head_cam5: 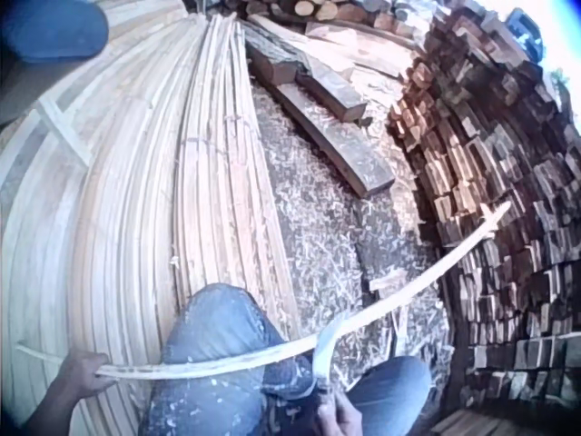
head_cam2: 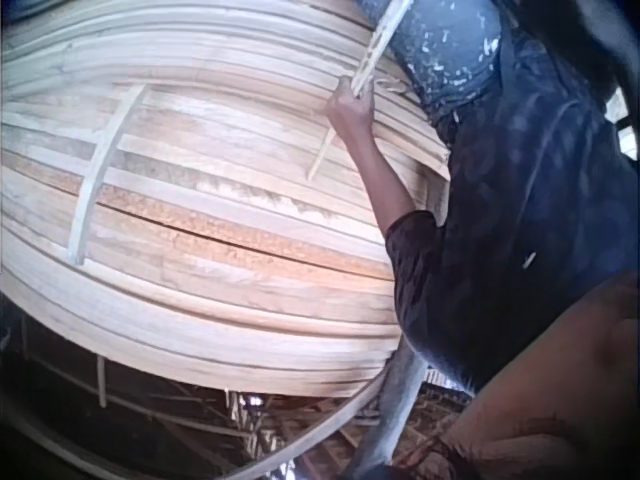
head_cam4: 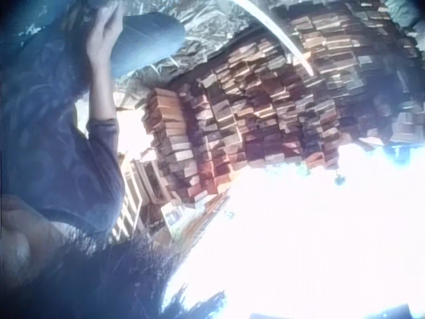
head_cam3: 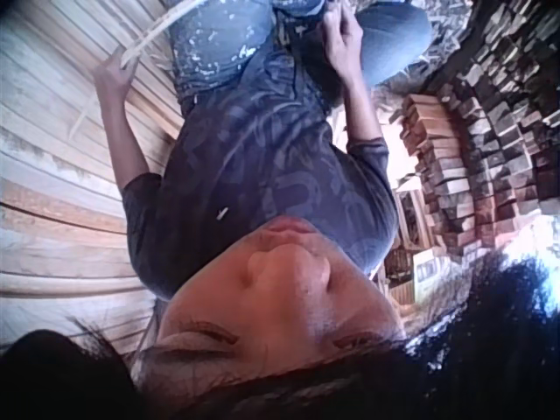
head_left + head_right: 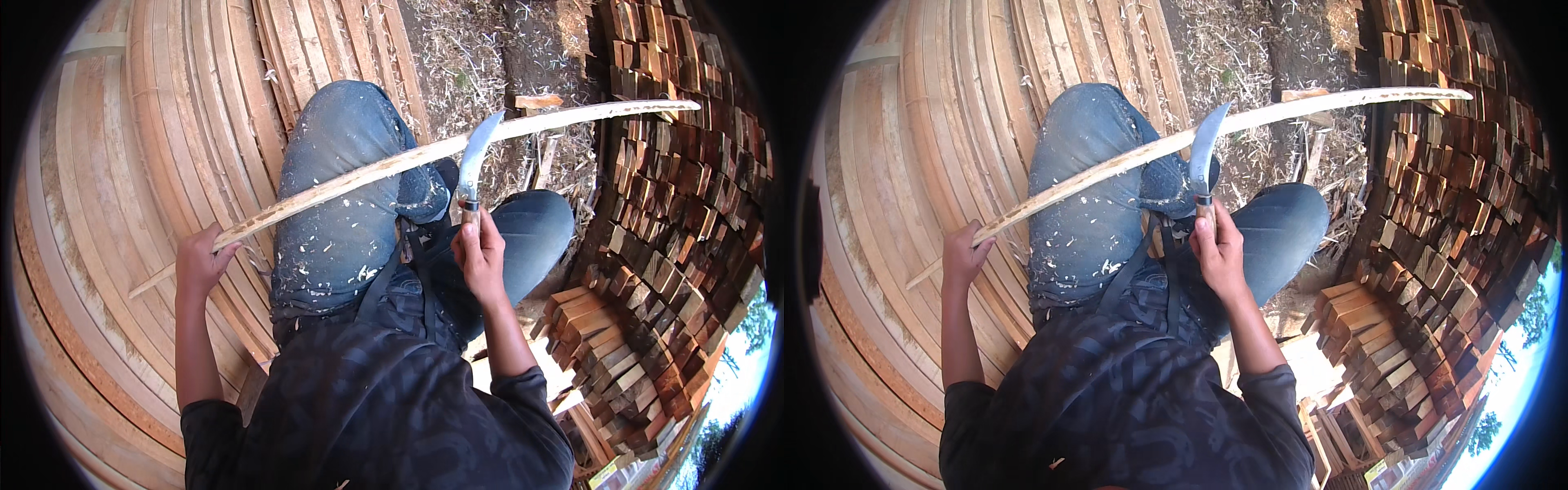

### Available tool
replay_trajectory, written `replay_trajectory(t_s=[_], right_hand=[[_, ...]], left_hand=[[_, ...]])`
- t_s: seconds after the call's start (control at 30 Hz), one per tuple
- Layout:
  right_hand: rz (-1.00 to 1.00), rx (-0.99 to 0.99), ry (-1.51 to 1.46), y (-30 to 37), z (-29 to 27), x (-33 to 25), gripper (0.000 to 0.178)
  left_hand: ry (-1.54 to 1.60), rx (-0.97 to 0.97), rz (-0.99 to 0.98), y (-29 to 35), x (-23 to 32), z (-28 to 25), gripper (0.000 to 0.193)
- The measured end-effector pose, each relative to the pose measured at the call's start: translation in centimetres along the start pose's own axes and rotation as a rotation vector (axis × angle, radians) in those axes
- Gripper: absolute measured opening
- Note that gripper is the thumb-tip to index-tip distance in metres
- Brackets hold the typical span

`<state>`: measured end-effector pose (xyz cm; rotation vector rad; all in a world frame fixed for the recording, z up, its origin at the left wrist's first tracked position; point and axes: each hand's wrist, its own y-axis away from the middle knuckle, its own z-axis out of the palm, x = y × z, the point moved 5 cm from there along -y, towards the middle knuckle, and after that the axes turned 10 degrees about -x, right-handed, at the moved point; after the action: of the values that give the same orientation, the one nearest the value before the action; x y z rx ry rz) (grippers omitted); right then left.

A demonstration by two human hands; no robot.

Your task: The person sits on the ground and uses a curved knife to shave a long, thin piece of wood held across their lap. They repeatedly scrape the blade along the wood to remove thin shavings, occasionally adjusting their grip on the wood and the tool.

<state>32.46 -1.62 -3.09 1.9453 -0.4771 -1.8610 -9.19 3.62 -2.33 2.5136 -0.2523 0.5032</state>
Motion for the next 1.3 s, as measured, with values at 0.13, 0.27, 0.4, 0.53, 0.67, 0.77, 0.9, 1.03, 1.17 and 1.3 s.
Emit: replay_trajectory(t_s=[0.13, 0.27, 0.4, 0.53, 0.67, 0.77, 0.9, 1.03, 1.17, 1.3], right_hand=[[-0.180, 0.192, -0.045, -0.4, -3.3, -1.6, 0.035], [0.028, 0.026, 0.080, -0.4, -0.4, -0.6, 0.037], [-0.191, 0.095, -0.142, -1.1, -5.5, -1.3, 0.035], [0.023, -0.072, 0.015, -1.3, -1.6, -0.5, 0.035], [-0.208, 0.128, -0.077, -1.6, -5.6, -1.9, 0.034], [-0.055, -0.088, 0.010, -1.4, -2.0, -0.9, 0.038], [-0.045, -0.281, 0.217, -0.8, 0.9, -1.1, 0.038], [-0.079, 0.148, -0.046, -2.3, -2.5, -2.0, 0.032], [-0.072, -0.131, 0.234, -0.8, -0.4, -1.8, 0.036], [-0.071, 0.057, 0.070, -1.6, -1.4, -1.5, 0.032]], left_hand=[[0.017, -0.030, -0.029, 0.3, -0.6, 0.0, 0.045], [0.048, -0.003, 0.014, -0.1, -0.8, 0.5, 0.042], [0.087, -0.073, -0.027, 0.0, -1.2, 0.3, 0.043], [0.103, -0.122, -0.015, -1.0, -1.7, 0.7, 0.043], [0.152, -0.121, -0.020, -0.6, -1.7, 0.6, 0.042], [0.168, -0.123, -0.024, -0.8, -1.8, 0.8, 0.041], [0.149, -0.114, -0.007, -0.7, -1.5, 0.6, 0.041], [0.131, -0.087, -0.036, -1.1, -1.5, 0.8, 0.041], [0.133, -0.084, -0.030, -0.9, -1.7, 0.8, 0.042], [0.167, -0.147, -0.076, -1.1, -1.9, 1.1, 0.043]])
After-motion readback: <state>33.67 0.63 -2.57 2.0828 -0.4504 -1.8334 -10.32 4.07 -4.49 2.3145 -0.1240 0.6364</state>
